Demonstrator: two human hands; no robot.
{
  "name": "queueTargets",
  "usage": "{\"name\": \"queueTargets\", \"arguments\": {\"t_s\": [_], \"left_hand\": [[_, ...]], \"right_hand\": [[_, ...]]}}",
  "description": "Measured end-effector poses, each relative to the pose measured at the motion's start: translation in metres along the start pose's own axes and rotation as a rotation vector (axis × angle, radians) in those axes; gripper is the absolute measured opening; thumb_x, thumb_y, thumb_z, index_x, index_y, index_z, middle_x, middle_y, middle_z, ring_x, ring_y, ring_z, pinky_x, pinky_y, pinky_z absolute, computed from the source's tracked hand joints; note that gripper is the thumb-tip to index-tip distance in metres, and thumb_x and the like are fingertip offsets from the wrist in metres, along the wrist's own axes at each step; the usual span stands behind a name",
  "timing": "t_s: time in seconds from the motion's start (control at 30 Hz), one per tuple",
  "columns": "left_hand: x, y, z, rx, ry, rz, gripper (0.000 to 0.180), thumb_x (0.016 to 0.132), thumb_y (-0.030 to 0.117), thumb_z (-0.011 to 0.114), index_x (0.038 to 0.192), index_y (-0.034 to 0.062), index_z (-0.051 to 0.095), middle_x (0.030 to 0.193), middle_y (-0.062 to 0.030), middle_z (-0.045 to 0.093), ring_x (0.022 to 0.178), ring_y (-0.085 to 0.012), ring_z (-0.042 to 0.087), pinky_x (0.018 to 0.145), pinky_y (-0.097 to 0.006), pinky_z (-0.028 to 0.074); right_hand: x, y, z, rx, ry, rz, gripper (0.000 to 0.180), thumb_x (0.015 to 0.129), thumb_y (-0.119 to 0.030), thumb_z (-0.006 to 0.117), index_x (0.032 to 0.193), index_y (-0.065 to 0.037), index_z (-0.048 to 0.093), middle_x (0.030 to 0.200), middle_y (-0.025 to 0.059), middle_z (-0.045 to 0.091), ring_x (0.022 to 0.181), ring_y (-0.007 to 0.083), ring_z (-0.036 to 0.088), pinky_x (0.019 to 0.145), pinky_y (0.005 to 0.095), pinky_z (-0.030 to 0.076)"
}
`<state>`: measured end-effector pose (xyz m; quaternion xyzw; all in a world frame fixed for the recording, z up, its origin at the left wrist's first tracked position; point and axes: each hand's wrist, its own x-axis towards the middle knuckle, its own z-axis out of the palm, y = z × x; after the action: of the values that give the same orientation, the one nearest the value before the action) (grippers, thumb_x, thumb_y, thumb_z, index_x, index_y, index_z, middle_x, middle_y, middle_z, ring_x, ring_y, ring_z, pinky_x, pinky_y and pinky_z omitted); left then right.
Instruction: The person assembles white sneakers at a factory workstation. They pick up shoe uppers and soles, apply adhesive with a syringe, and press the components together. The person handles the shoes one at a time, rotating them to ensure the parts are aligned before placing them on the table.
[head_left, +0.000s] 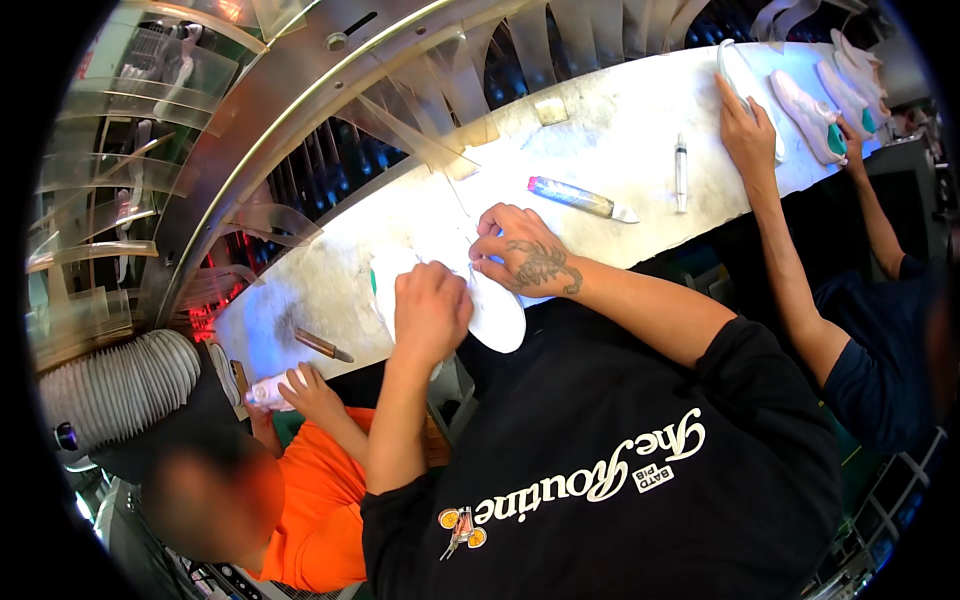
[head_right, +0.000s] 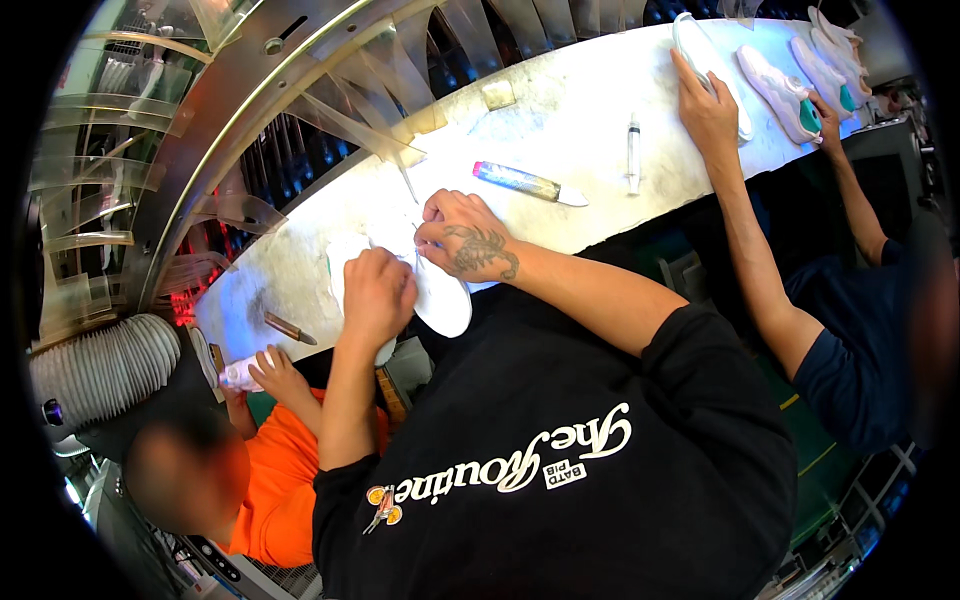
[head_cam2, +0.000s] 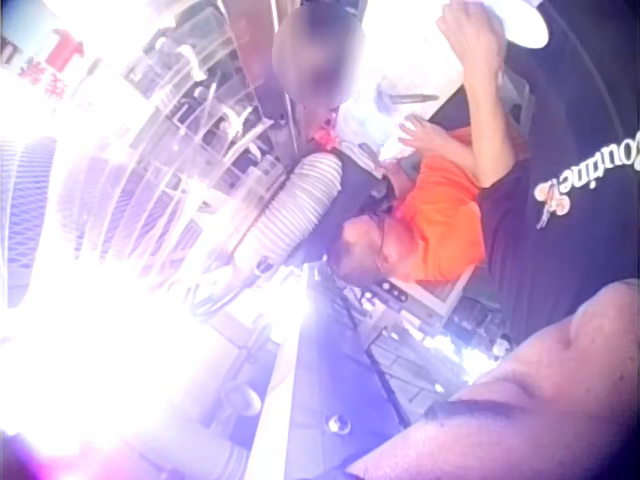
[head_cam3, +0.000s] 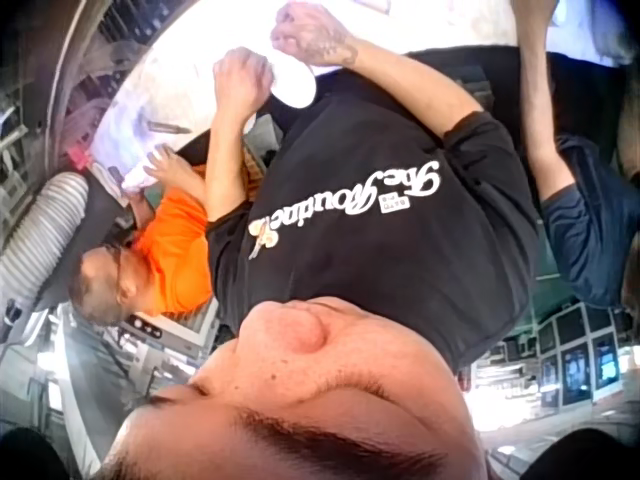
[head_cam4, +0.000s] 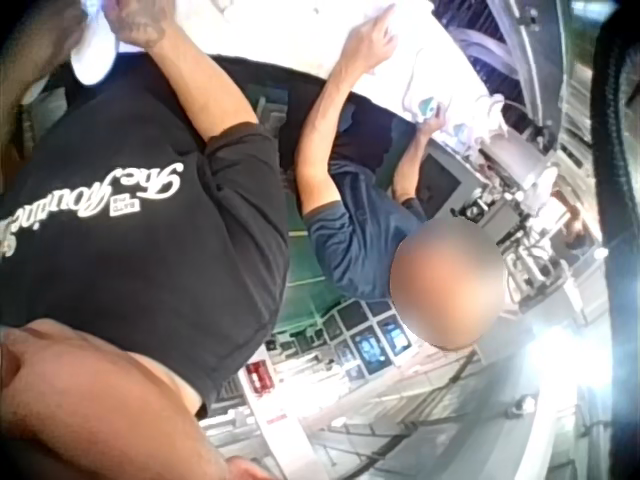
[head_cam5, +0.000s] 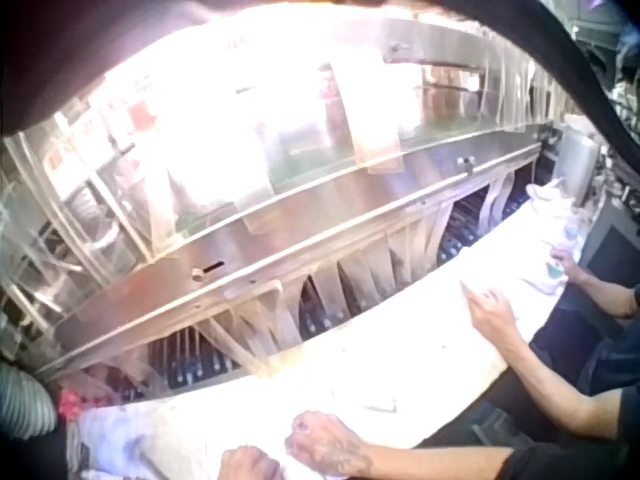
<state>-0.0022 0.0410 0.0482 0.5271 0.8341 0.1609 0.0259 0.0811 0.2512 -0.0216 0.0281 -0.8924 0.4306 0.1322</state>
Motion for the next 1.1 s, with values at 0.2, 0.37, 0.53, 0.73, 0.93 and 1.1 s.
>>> {"name": "queueTargets", "arguments": {"t_s": [0.2,0.37,0.53,0.73,0.93,1.1], "left_hand": [[0.002,0.017,-0.005,-0.007,-0.018,-0.006,0.017,0.083,0.019,0.082,0.095,0.0093,0.076,0.1,-0.0064,0.064,0.098,-0.0303,0.061,0.083,-0.047,0.044],[0.003,-0.027,-0.026,0.153,0.154,-0.239,0.025,0.08,0.015,0.088,0.102,0.0091,0.079,0.105,-0.0064,0.066,0.107,-0.0323,0.061,0.091,-0.047,0.046],[0.018,-0.035,-0.021,0.147,0.019,-0.298,0.024,0.08,0.011,0.088,0.102,0.0093,0.08,0.112,-0.0078,0.067,0.115,-0.0341,0.059,0.098,-0.048,0.047],[0.011,-0.03,-0.018,-0.094,0.073,-0.18,0.016,0.084,0.009,0.08,0.099,0.0108,0.074,0.111,-0.0051,0.07,0.118,-0.0318,0.057,0.11,-0.051,0.034],[0.006,-0.03,-0.017,-0.12,0.069,-0.154,0.014,0.089,0.011,0.08,0.101,0.0112,0.074,0.097,-0.0046,0.07,0.109,-0.0295,0.06,0.111,-0.05,0.032],[0.003,-0.03,-0.019,-0.09,0.085,-0.124,0.013,0.089,0.008,0.081,0.1,0.0106,0.075,0.094,-0.0052,0.069,0.103,-0.0295,0.061,0.108,-0.046,0.035]], "right_hand": [[0.004,-0.003,-0.002,0.031,-0.038,0.079,0.012,0.088,-0.026,0.085,0.097,-0.018,0.084,0.116,0.0071,0.065,0.116,0.0273,0.062,0.098,0.0442,0.048],[0.003,-0.007,-0.001,-0.027,0.031,-0.022,0.013,0.086,-0.021,0.086,0.097,-0.015,0.084,0.125,0.011,0.064,0.118,0.0328,0.06,0.099,0.0456,0.049],[0.005,-0.008,0.002,-0.005,0.059,-0.058,0.013,0.088,-0.022,0.084,0.098,-0.014,0.084,0.135,0.011,0.06,0.127,0.0349,0.054,0.103,0.0477,0.045],[0.006,-0.01,0.004,0.0,0.074,-0.026,0.013,0.086,-0.022,0.087,0.096,-0.014,0.084,0.142,0.0145,0.059,0.133,0.0397,0.051,0.109,0.0506,0.045],[0.017,-0.021,0.017,0.07,0.08,-0.067,0.013,0.087,-0.02,0.085,0.098,-0.012,0.082,0.143,0.0166,0.059,0.134,0.0421,0.051,0.111,0.0524,0.045],[0.019,-0.024,0.019,0.068,0.05,-0.061,0.012,0.088,-0.019,0.082,0.095,-0.009,0.08,0.142,0.0187,0.059,0.133,0.0432,0.052,0.11,0.0533,0.046]]}}
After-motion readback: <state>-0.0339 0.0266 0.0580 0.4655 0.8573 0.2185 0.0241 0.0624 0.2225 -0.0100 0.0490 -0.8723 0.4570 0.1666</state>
